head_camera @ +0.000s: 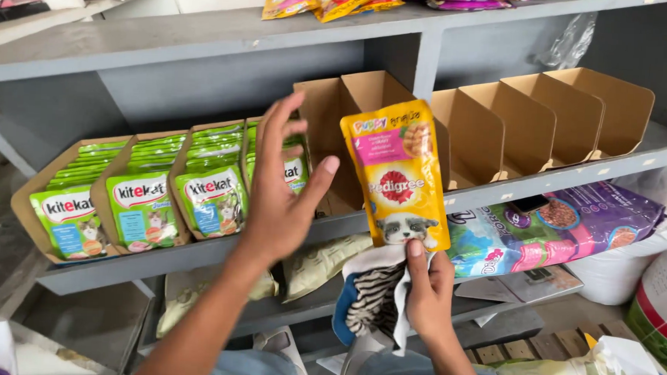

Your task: Wiping down pet food pouches with a cloth and organizing them on a shelf.

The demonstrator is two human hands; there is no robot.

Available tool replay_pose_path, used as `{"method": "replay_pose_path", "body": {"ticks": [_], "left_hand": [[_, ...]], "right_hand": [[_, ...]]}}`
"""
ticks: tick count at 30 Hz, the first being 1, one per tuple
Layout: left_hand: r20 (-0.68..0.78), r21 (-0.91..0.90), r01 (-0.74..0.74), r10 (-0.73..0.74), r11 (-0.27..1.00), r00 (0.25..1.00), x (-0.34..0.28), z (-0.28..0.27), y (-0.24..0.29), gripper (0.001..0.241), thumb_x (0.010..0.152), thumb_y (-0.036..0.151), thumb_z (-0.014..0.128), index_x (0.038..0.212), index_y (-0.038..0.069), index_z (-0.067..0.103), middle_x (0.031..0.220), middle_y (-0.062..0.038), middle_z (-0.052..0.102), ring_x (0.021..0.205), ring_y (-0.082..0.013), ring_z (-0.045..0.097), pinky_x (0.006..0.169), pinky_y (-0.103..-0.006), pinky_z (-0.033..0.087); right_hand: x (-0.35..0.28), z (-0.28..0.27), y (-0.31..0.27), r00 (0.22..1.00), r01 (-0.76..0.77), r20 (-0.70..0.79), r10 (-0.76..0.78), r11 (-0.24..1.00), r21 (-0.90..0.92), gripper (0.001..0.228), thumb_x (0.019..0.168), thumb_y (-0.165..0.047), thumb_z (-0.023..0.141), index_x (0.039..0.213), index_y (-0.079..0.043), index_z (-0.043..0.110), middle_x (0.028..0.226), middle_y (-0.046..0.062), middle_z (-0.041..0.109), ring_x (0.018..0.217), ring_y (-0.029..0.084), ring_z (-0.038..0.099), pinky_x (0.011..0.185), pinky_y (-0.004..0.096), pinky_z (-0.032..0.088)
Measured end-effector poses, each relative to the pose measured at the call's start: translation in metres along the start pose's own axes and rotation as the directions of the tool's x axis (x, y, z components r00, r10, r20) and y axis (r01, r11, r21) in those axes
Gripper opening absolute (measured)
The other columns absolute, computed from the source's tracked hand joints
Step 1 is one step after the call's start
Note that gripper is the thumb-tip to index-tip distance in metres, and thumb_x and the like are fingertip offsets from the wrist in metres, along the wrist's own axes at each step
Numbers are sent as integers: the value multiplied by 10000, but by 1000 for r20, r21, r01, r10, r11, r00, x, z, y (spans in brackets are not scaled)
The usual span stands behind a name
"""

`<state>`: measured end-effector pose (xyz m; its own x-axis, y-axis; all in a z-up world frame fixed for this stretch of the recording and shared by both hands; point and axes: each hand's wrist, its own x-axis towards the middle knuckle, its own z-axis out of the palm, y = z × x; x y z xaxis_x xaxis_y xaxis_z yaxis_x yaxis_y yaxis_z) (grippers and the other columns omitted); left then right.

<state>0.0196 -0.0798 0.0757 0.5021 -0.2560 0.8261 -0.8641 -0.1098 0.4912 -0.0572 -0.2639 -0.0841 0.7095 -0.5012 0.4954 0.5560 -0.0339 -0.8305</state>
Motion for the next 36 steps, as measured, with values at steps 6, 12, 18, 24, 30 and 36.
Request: {"method": "replay_pose_path", "body": {"ticks": [6,12,18,24,30,36], "left_hand": [[648,331,-57,-183,942,739,71,-4,17,791,776,246,817,1487,110,496,1205,-59,776,733,-221,737,623,-395,548],[607,439,-70,-239,896,758,115,-8,-9,124,870,146,769,863,28,806,617,-32,692,413,-143,474,392,-322,378],[514,593,-319,-42,739,857,173,-23,-69,198,857,122,837,897,-35,723,845,-157,728,787,-299,673,751,-468,535],[533,731,-377,-131,568,836,182,-25,-78,253,841,156,797,1027,-8,747,1026,-224,701,1010,-407,632,843,-537,524],[626,750,-518,-191,411,756,159,32,-127,263,800,158,812,1004,13,732,1034,-234,691,843,-439,717,722,-540,597],[663,739,-511,-341,439,666,163,65,-180,277,813,-28,681,1079,4,750,1139,-245,702,925,-445,726,767,-530,617]], "right_hand": [[5,-14,18,982,-88,163,99,994,-72,388,1035,-243,508,1136,83,692,1050,116,766,891,157,650,804,287,519],[23,3,-13,975,-74,187,116,974,-216,394,1003,-178,551,1365,-53,644,859,58,633,671,131,582,589,258,486],[28,-15,-22,983,-112,126,135,978,-173,299,1013,-166,564,1216,-3,712,825,65,682,697,124,557,649,247,451],[28,-11,-19,976,-56,186,115,954,-294,283,986,-150,573,1188,-20,723,731,30,656,616,102,507,569,240,409],[13,18,-19,875,398,453,-170,785,-474,398,929,-179,607,1292,-14,617,1090,129,740,684,224,680,632,343,558],[23,41,-21,810,503,581,-80,603,-619,672,817,-268,677,1436,-114,464,1502,126,438,645,298,690,553,449,564]]}}
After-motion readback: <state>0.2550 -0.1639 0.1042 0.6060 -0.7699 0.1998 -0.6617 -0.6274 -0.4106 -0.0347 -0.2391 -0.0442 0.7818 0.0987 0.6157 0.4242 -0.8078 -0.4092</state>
